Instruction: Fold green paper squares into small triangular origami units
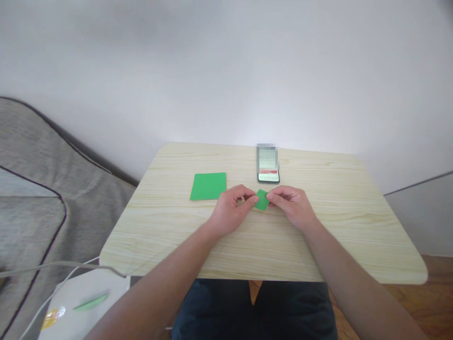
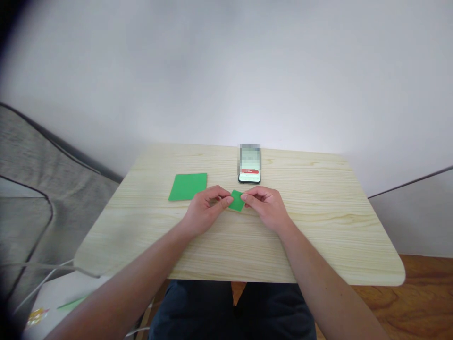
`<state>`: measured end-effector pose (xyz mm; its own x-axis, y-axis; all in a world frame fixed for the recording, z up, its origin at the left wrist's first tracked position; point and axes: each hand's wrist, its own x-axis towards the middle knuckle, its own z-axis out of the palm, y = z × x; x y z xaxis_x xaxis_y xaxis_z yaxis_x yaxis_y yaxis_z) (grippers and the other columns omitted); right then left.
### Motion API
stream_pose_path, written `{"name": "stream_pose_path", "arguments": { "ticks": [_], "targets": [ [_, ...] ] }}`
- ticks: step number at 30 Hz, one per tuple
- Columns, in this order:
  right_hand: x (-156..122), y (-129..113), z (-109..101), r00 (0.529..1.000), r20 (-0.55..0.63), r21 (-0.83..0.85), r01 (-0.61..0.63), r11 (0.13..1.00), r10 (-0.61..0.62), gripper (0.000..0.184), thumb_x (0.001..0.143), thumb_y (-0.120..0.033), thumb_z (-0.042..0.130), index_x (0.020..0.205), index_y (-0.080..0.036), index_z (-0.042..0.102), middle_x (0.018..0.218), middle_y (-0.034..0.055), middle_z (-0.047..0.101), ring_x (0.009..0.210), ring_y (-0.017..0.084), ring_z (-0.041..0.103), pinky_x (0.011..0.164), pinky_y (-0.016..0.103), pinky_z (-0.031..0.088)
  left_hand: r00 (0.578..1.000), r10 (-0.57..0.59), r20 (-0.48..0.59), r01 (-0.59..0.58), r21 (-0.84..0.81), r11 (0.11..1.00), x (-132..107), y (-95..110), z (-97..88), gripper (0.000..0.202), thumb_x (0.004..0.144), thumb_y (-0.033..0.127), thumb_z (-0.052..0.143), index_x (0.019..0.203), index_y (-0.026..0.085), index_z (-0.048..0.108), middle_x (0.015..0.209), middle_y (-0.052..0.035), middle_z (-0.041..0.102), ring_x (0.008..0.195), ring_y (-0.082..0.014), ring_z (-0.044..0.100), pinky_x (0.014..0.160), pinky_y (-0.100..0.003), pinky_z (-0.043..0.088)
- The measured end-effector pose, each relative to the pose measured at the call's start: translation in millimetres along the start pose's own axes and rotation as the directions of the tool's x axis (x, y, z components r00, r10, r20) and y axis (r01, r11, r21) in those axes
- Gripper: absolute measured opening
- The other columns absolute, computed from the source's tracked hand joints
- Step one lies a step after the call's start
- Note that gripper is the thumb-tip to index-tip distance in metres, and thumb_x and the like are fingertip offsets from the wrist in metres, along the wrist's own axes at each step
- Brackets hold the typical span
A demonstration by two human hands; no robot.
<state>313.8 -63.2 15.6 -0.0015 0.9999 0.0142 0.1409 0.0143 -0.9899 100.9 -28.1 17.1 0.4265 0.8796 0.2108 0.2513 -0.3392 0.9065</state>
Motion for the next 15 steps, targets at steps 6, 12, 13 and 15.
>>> {"name": "stream_pose_path", "arguments": {
  "ticks": [6, 12, 13, 15],
  "targets": [
    [-0.3, -0.5, 0.1, 1.000, 0.008, -0.017, 0.003, 1.000, -0.003, 0.024, 0.083, -0.047, 0.080, 0.081, -0.023, 0.079, 0.076, 0.0031, 0.076, 0.072, 0.018, 0.067, 0.068, 0.032, 0.053, 0.999, 0.043, -0.017, -0.043, 0.025, 0.999, -1.6, -1.1, 0.4, 0.021, 0.096, 0.035, 0.062, 0.085, 0.019, 0.069, 0.086, -0.0036, 0.070, 0.083, -0.0165, 0.064, 0.076, -0.029, 0.047],
    [-0.6, -0.5, -0.8, 1.000, 0.019, -0.004, 0.000, 1.000, 0.000, 0.023, 0.082, -0.046, 0.081, 0.081, -0.023, 0.079, 0.077, 0.0030, 0.076, 0.072, 0.018, 0.067, 0.069, 0.032, 0.052, 0.998, 0.054, -0.012, -0.053, 0.018, 0.998, -1.6, 0.3, 0.3, 0.020, 0.096, 0.033, 0.062, 0.083, 0.018, 0.067, 0.084, -0.0030, 0.069, 0.081, -0.0156, 0.061, 0.074, -0.029, 0.045],
    [-0.7, -0.3, -1.0, 1.000, 0.020, -0.008, -0.003, 1.000, 0.003, 0.023, 0.082, -0.046, 0.081, 0.081, -0.023, 0.079, 0.077, 0.0031, 0.076, 0.072, 0.018, 0.067, 0.069, 0.032, 0.052, 0.999, 0.047, -0.009, -0.047, 0.016, 0.999, -1.5, 0.3, 0.4, 0.020, 0.096, 0.033, 0.062, 0.082, 0.018, 0.067, 0.083, -0.0029, 0.069, 0.080, -0.0154, 0.060, 0.074, -0.029, 0.045],
    [-0.9, 0.2, -1.4, 1.000, 0.018, -0.023, -0.008, 1.000, 0.009, 0.024, 0.082, -0.047, 0.080, 0.081, -0.023, 0.079, 0.077, 0.0034, 0.076, 0.072, 0.019, 0.067, 0.068, 0.032, 0.052, 1.000, 0.029, -0.005, -0.029, 0.016, 0.999, -1.2, 0.2, 0.6, 0.021, 0.096, 0.033, 0.063, 0.082, 0.018, 0.067, 0.082, -0.0028, 0.068, 0.078, -0.0153, 0.060, 0.073, -0.029, 0.045]
  ]
}}
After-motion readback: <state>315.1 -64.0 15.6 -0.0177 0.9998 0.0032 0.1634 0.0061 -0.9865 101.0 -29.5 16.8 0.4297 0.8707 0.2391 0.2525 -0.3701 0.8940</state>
